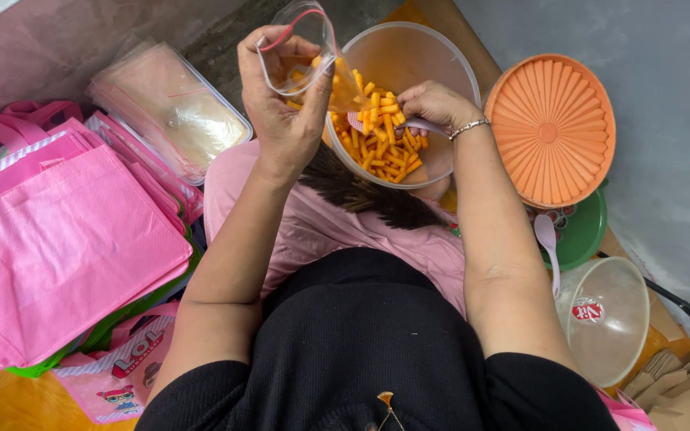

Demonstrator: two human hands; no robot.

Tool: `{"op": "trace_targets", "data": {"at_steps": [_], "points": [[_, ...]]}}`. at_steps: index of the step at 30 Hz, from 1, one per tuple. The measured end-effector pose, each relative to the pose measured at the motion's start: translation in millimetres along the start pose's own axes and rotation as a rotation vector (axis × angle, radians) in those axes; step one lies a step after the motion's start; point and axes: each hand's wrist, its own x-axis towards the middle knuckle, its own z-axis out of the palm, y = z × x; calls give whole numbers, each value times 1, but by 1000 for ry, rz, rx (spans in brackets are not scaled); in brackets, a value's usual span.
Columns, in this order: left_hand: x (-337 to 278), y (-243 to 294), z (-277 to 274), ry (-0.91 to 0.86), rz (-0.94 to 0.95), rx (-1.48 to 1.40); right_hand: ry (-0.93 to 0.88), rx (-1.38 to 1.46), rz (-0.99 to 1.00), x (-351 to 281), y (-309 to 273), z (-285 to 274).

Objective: The person is assembling gift bags by filling small plastic bags with cheese sticks using a spoon and then placing the filled bags into a larger pink gift bag.

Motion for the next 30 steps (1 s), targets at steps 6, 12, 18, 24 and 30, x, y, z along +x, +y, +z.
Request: {"op": "trace_targets", "data": {"at_steps": [6,12,18,24,30], "points": [[-5,-4,-3,18,-46,27,113,13,-28,-31,-17,3],[-8,-13,8,-63,-13,219,154,94,-112,-66,-27,-2],[-14,-30,33,-243,-27,305,252,52,-223,-107,-41,-28],[-28,-57,63,-444,-62,349,390,51,-342,-124,-60,-27],[-31,-73,70,-505,-159,298,583,-147,-440,-100,-50,-4]]}}
